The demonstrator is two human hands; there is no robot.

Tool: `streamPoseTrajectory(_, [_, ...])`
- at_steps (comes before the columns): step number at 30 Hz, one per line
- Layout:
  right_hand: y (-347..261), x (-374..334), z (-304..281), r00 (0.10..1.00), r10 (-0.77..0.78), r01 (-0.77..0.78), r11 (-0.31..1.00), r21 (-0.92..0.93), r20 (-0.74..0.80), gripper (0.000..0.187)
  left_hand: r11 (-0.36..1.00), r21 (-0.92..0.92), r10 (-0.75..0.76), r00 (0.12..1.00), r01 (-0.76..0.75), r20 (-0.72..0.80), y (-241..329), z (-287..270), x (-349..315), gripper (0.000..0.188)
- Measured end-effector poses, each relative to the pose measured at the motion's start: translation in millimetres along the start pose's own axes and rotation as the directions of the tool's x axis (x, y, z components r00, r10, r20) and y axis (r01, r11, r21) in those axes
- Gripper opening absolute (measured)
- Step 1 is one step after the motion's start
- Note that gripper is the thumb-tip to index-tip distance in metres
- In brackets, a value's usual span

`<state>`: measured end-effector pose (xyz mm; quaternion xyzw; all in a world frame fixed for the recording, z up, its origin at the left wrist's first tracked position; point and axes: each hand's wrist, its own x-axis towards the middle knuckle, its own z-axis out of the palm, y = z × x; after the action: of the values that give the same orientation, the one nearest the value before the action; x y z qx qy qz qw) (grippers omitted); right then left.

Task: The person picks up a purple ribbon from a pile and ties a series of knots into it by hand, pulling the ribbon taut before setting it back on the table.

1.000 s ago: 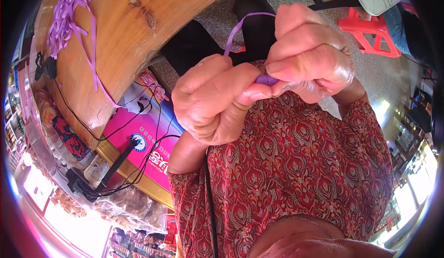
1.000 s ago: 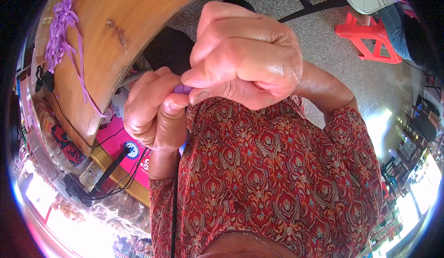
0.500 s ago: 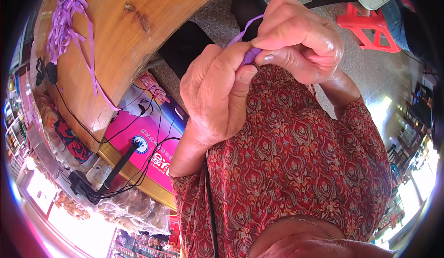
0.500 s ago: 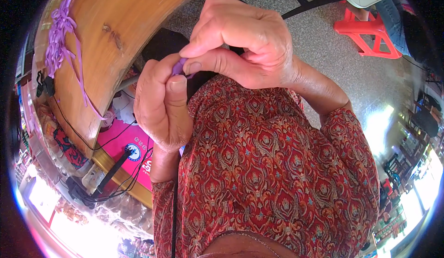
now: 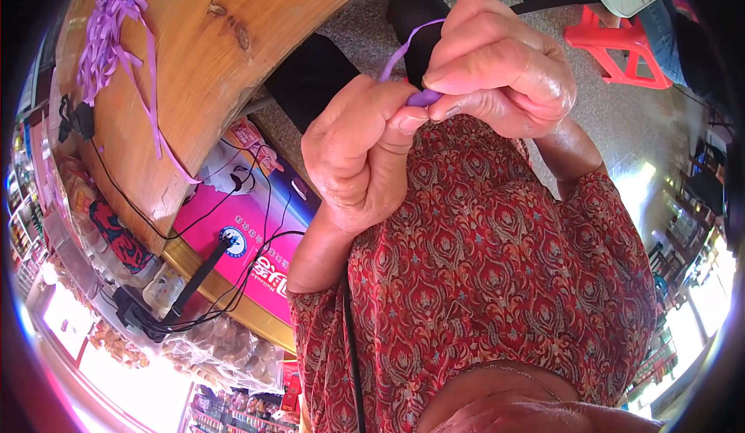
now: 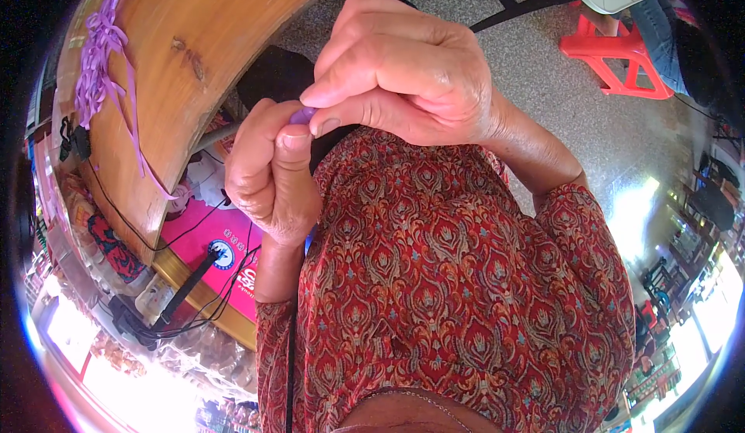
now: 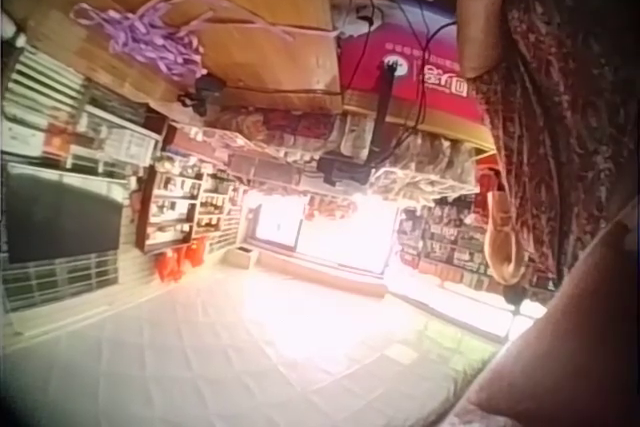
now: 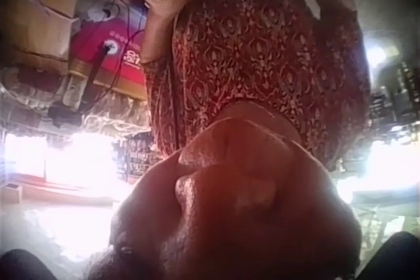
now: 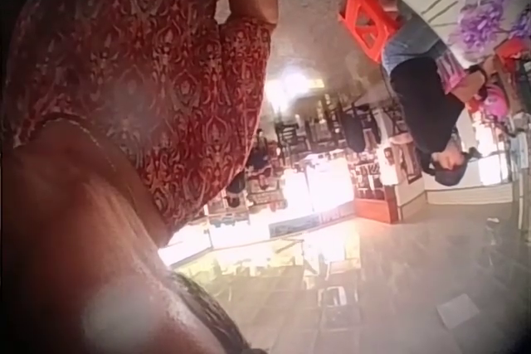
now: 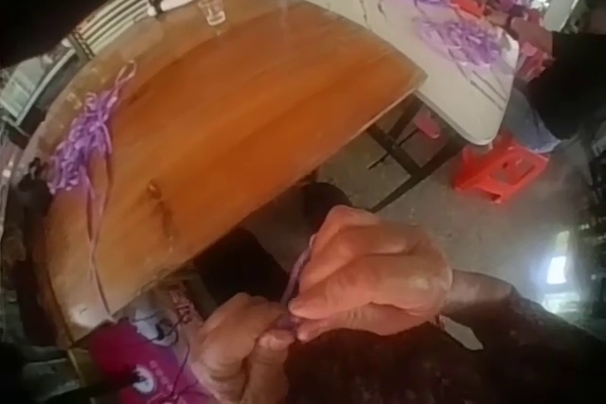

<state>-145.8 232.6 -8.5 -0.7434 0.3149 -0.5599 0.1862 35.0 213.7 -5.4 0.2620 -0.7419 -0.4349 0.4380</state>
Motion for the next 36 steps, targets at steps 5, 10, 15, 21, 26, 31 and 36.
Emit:
streamPoseTrajectory(5, [-4.7,-2.1,2.7,0.997,0.023,-0.022,1.0,0.015,-0.068,0.022,0.991,-0.132,0.028,1.0,-0.028,-0.006,-4.0,8.0,-1.6,0.008])
streamPoseTrajectory(10, [-8.5,-10.1,4.7,0.995,-0.015,0.016,1.0,0.01,-0.102,0.023,0.973,-0.229,0.022,0.999,-0.031,-0.038,-6.1,16.7,-8.3,0.01])
streamPoseTrajectory(15, [-9.4,-12.1,4.2,0.995,-0.044,0.044,0.999,-0.009,-0.085,0.024,0.973,-0.23,0.029,0.999,-0.033,-0.022,-8.2,19.5,-12.2,0.012])
streamPoseTrajectory(21, [-20.3,-17.6,2.4,0.994,0.045,-0.034,0.993,0.113,-0.1,0.02,0.967,-0.159,0.196,0.98,-0.198,-0.033,-10.5,24.7,-9.2,0.01])
streamPoseTrajectory(26, [-27.9,-31.9,8.7,0.956,0.286,-0.254,0.919,0.302,-0.064,0.01,0.91,0.026,0.415,0.905,-0.414,-0.094,-27.9,30.3,-5.0,0.017])
streamPoseTrajectory(31, [-27.0,-37.3,18.4,0.787,0.612,-0.436,0.637,0.635,-0.073,0.008,0.889,0.138,0.451,0.888,-0.437,-0.091,-34.8,34.1,4.4,0.018])
streamPoseTrajectory(36, [-23.9,-24.3,8.8,0.828,0.558,-0.453,0.728,0.515,-0.061,0.012,0.987,-0.025,0.157,0.981,-0.16,-0.111,-28.7,33.5,-1.4,0.007])
